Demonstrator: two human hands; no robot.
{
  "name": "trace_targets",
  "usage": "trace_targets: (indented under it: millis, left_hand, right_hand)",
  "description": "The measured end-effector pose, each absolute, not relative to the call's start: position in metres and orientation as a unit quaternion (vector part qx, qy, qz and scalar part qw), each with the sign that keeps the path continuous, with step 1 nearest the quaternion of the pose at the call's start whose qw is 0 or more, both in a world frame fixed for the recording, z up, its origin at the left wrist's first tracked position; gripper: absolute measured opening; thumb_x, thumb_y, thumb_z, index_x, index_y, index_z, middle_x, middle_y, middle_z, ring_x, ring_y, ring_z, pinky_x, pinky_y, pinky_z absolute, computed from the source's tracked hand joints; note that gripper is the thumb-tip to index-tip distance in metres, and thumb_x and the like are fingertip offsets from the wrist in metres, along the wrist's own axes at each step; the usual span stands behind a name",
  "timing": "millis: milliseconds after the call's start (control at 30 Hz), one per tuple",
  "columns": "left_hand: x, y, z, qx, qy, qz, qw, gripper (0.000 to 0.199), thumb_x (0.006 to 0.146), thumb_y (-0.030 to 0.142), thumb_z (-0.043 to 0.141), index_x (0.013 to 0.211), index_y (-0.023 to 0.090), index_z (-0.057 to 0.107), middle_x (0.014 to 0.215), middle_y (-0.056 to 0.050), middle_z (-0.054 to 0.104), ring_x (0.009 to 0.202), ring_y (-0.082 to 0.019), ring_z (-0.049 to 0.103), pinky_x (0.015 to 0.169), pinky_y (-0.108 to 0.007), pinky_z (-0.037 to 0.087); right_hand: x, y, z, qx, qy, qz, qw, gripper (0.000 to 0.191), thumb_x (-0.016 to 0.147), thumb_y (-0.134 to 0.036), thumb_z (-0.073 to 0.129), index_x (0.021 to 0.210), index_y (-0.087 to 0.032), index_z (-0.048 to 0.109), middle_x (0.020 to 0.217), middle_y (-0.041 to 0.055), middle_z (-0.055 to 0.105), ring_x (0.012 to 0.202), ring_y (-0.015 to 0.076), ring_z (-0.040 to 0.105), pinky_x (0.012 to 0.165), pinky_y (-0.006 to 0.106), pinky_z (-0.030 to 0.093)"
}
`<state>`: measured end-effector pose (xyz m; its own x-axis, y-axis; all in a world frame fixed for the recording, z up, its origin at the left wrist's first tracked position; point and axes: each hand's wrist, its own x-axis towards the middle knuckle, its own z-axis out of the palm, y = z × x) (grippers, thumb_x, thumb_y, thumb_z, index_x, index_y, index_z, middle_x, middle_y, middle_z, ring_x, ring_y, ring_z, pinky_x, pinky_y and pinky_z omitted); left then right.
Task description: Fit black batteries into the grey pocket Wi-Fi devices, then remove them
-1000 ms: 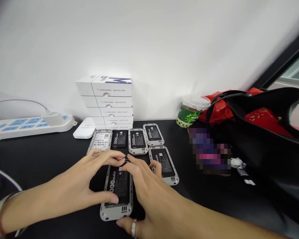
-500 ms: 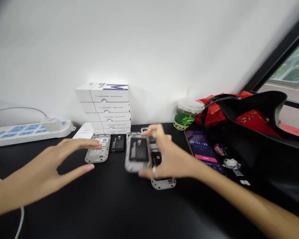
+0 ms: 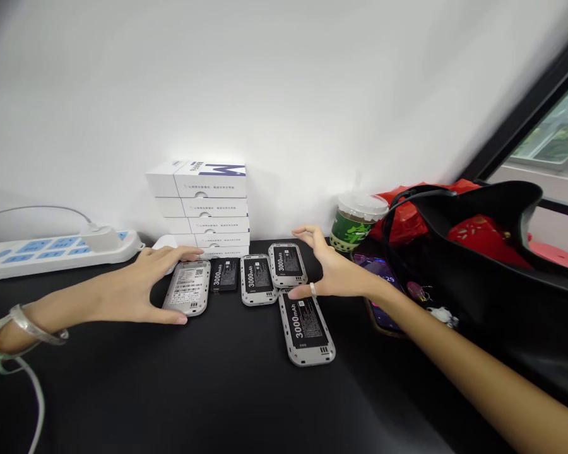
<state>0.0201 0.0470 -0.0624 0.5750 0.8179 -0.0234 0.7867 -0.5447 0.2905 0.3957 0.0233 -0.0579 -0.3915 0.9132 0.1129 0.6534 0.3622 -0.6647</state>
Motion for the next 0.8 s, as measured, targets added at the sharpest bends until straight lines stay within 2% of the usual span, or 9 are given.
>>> trace_targets:
  millis: [100,233,367,467,533,600,667,733,800]
  left_hand:
    - [0.021,0.035,-0.062,0.884,0.45,0.076,0.106,0.099,0.065,0.067,0.079,0.145,0.025,0.039,0.135,-0.014,0.056,0.123,-0.045,0.05,0.102,-0.06,0.044]
    - [0.037,-0.005,-0.057,0.904,0.396,0.123,0.105,0.098,0.067,0.054,0.083,0.144,0.026,0.029,0.136,-0.012,0.051,0.125,-0.041,0.05,0.103,-0.053,0.045]
    - [0.065,-0.039,-0.055,0.925,0.313,0.156,0.146,0.095,0.061,0.044,0.088,0.135,0.027,0.031,0.126,-0.007,0.053,0.111,-0.032,0.057,0.101,-0.048,0.046]
    - [0.076,-0.043,-0.06,0.922,0.299,0.142,0.202,0.095,0.056,0.046,0.093,0.129,0.025,0.036,0.125,-0.007,0.055,0.108,-0.031,0.058,0.099,-0.049,0.049]
    - [0.076,-0.034,-0.063,0.907,0.315,0.129,0.246,0.092,0.063,0.056,0.09,0.132,0.026,0.037,0.127,-0.009,0.057,0.111,-0.033,0.058,0.096,-0.049,0.053]
    - [0.073,-0.016,-0.065,0.899,0.332,0.136,0.25,0.066,0.085,0.062,0.072,0.132,0.028,0.042,0.13,-0.008,0.058,0.117,-0.032,0.058,0.098,-0.05,0.053]
    - [0.071,0.006,-0.067,0.904,0.345,0.155,0.201,0.035,0.103,0.054,0.047,0.125,0.027,0.05,0.136,-0.008,0.058,0.127,-0.029,0.055,0.11,-0.051,0.045]
    - [0.07,0.026,-0.07,0.907,0.354,0.159,0.165,0.03,0.104,0.045,0.045,0.124,0.023,0.052,0.142,-0.01,0.056,0.134,-0.031,0.05,0.117,-0.055,0.037]
    - [0.071,0.041,-0.074,0.908,0.362,0.15,0.15,0.04,0.101,0.044,0.051,0.133,0.019,0.049,0.143,-0.014,0.056,0.135,-0.034,0.049,0.115,-0.057,0.038]
  right_hand:
    - [0.379,-0.005,-0.055,-0.476,-0.81,0.196,0.281,0.097,0.073,-0.055,0.084,0.142,-0.028,0.022,0.16,0.0176,0.03,0.153,0.0373,0.03,0.124,0.056,0.029]
    - [0.344,-0.057,-0.06,-0.429,-0.862,0.078,0.258,0.072,0.085,-0.05,0.077,0.133,-0.032,0.029,0.154,0.0174,0.045,0.143,0.0395,0.047,0.112,0.061,0.038]
    - [0.318,-0.083,-0.072,-0.381,-0.907,0.082,0.16,0.088,0.082,-0.065,0.074,0.142,-0.023,0.025,0.152,0.0303,0.049,0.141,0.047,0.048,0.106,0.068,0.036]
    - [0.311,-0.08,-0.076,-0.392,-0.906,0.127,0.103,0.093,0.079,-0.069,0.075,0.143,-0.017,0.033,0.147,0.0299,0.054,0.137,0.0461,0.051,0.105,0.069,0.036]
    - [0.309,-0.076,-0.075,-0.406,-0.895,0.159,0.091,0.093,0.076,-0.068,0.078,0.141,-0.015,0.038,0.144,0.0272,0.056,0.132,0.0434,0.054,0.104,0.067,0.038]
    - [0.308,-0.074,-0.073,-0.415,-0.89,0.171,0.082,0.093,0.075,-0.064,0.081,0.141,-0.013,0.04,0.144,0.0264,0.055,0.131,0.0439,0.052,0.105,0.068,0.036]
    - [0.307,-0.075,-0.073,-0.417,-0.89,0.171,0.07,0.093,0.075,-0.059,0.082,0.142,-0.011,0.039,0.145,0.0272,0.054,0.134,0.0458,0.048,0.106,0.073,0.031]
    - [0.307,-0.077,-0.073,-0.419,-0.889,0.174,0.061,0.093,0.076,-0.055,0.082,0.144,-0.01,0.038,0.147,0.0282,0.052,0.136,0.0472,0.046,0.107,0.077,0.028]
    - [0.306,-0.079,-0.073,-0.422,-0.887,0.179,0.057,0.091,0.077,-0.054,0.081,0.145,-0.01,0.038,0.148,0.0291,0.05,0.137,0.0481,0.044,0.107,0.079,0.026]
